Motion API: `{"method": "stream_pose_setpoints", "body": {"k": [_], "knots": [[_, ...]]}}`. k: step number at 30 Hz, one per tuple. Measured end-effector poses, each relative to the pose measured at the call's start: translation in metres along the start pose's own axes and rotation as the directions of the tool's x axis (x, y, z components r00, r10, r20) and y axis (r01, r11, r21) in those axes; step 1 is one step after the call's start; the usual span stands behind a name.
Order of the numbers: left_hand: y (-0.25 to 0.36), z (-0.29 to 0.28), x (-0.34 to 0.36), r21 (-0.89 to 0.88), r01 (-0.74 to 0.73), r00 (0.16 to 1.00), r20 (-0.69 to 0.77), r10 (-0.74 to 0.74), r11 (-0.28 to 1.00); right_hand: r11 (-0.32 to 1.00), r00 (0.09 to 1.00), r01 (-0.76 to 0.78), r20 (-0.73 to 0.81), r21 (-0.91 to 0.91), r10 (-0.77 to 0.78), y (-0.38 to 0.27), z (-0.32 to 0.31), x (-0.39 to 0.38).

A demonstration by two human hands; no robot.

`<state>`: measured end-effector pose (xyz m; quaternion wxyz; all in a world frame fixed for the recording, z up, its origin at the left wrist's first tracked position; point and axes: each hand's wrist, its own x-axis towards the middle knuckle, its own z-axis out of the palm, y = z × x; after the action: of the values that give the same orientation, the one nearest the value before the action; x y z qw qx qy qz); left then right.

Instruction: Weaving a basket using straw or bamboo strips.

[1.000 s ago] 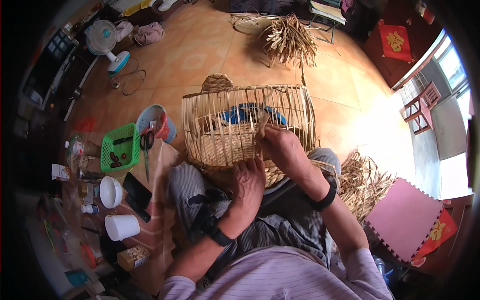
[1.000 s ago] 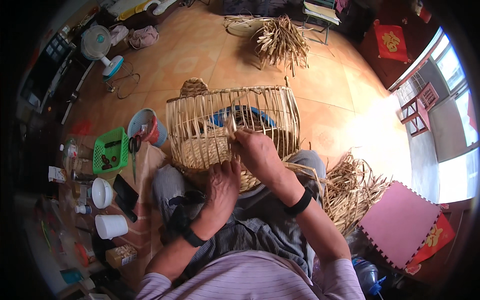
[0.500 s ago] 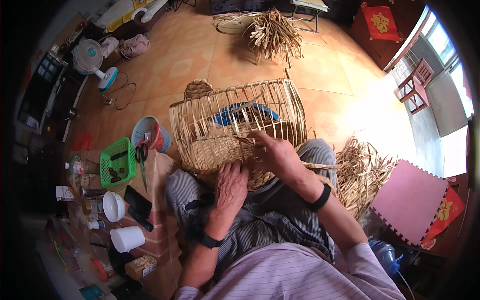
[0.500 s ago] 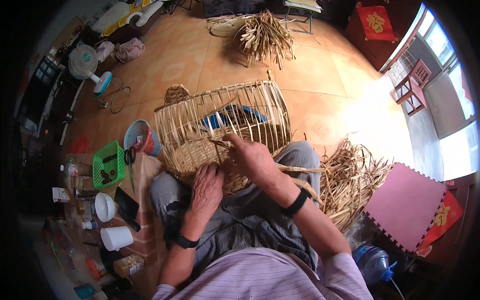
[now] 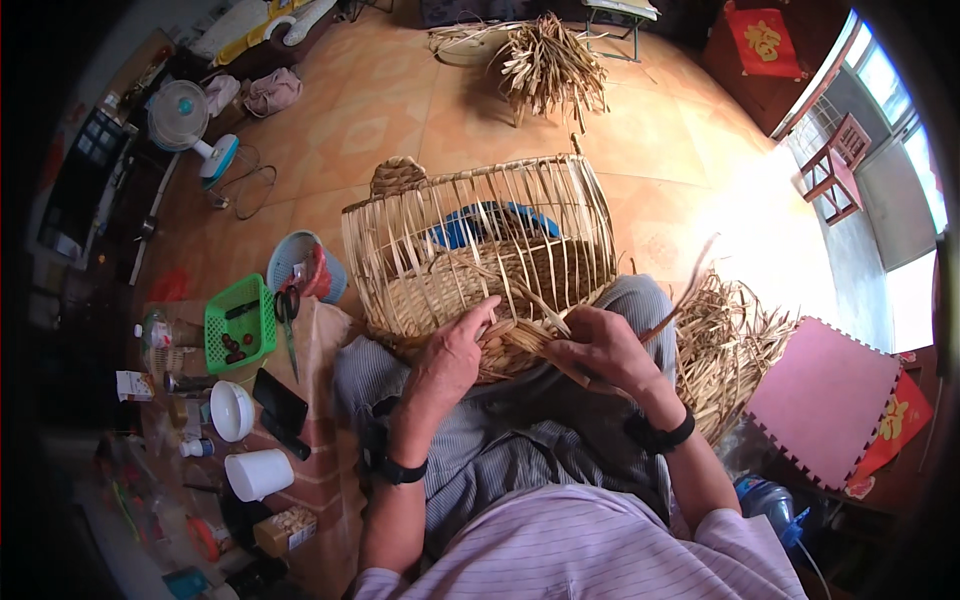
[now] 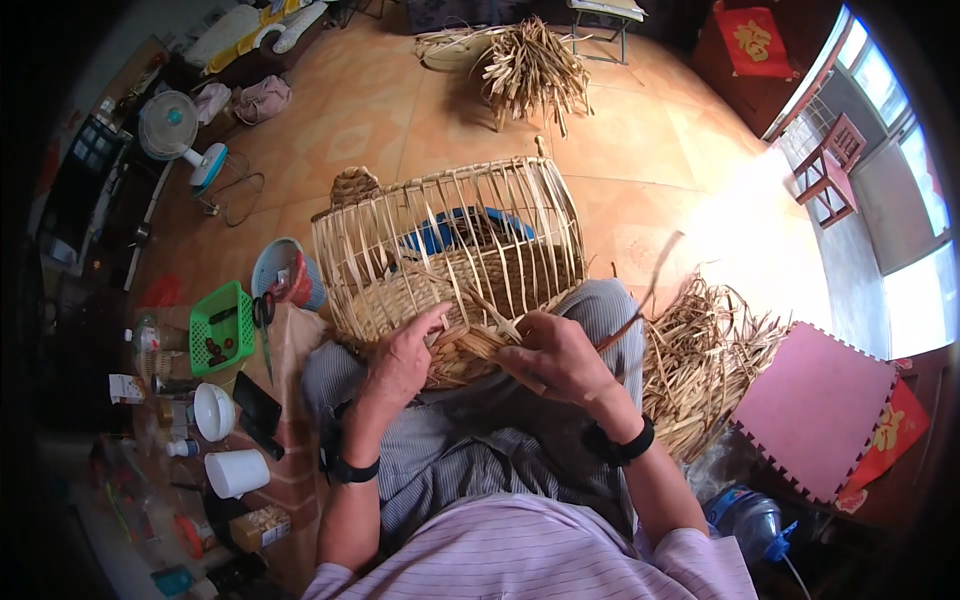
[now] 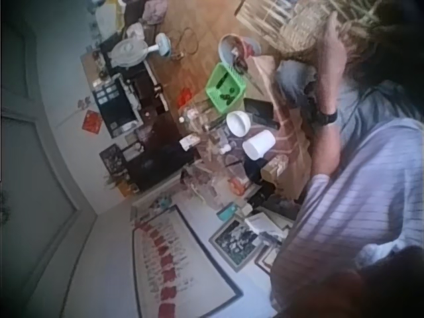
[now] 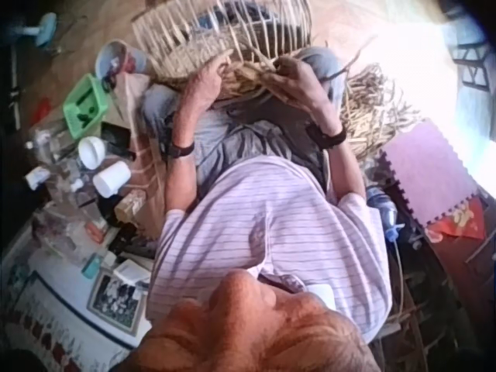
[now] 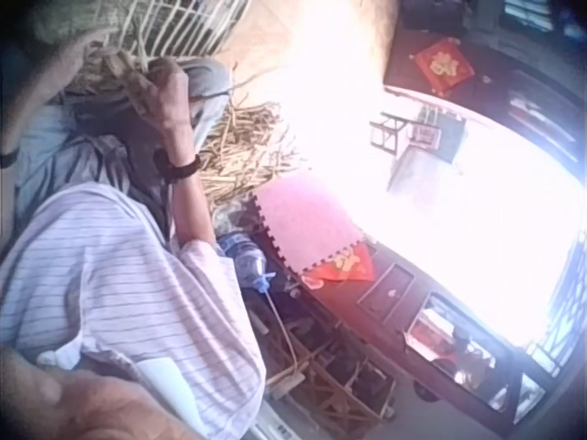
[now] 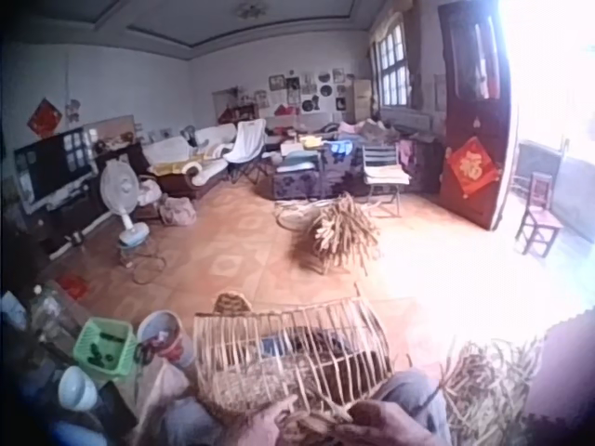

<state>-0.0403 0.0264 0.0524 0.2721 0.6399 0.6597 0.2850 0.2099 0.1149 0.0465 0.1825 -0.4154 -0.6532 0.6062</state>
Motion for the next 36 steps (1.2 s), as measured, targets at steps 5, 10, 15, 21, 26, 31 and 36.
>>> {"method": "stream_pose_setpoints", "body": {"k": [5, 10, 15, 21, 26, 31, 36], "knots": [[-0.008, -0.004, 0.004, -0.118, -0.051, 0.985, -0.17, 0.03, 0.992, 0.822, 0.998, 0.03, -0.021, -0.569, -0.051, 0.0, 0.008, 0.002], [-0.05, -0.018, -0.039, -0.289, 0.024, 0.879, -0.45, -0.158, 0.957, 0.999, 0.979, -0.023, 0.202, 0.039, 0.015, 0.011, -0.006, -0.016], [-0.123, -0.037, -0.07, -0.222, 0.113, 0.837, -0.505, -0.214, 0.968, 0.805, 0.97, 0.179, 0.036, 0.566, -0.241, 0.038, -0.064, -0.073], [-0.155, -0.047, -0.087, -0.13, 0.106, 0.81, -0.563, -0.161, 0.986, 0.678, 0.835, 0.343, -0.542, 0.65, 0.098, 0.163, -0.174, -0.13], [-0.139, -0.047, -0.082, 0.002, 0.142, 0.8, -0.589, -0.114, 0.99, 0.875, 0.555, -0.305, -0.676, 0.376, 0.484, 0.29, -0.211, -0.174], [-0.131, -0.05, -0.08, 0.058, 0.195, 0.82, -0.557, -0.13, 0.979, 0.785, 0.468, -0.575, -0.694, 0.231, 0.547, 0.394, -0.184, -0.194], [-0.12, -0.05, -0.076, 0.091, 0.254, 0.819, -0.55, -0.164, 0.963, 0.629, 0.557, -0.738, -0.746, -0.245, 0.364, 0.45, -0.154, -0.186]]}}
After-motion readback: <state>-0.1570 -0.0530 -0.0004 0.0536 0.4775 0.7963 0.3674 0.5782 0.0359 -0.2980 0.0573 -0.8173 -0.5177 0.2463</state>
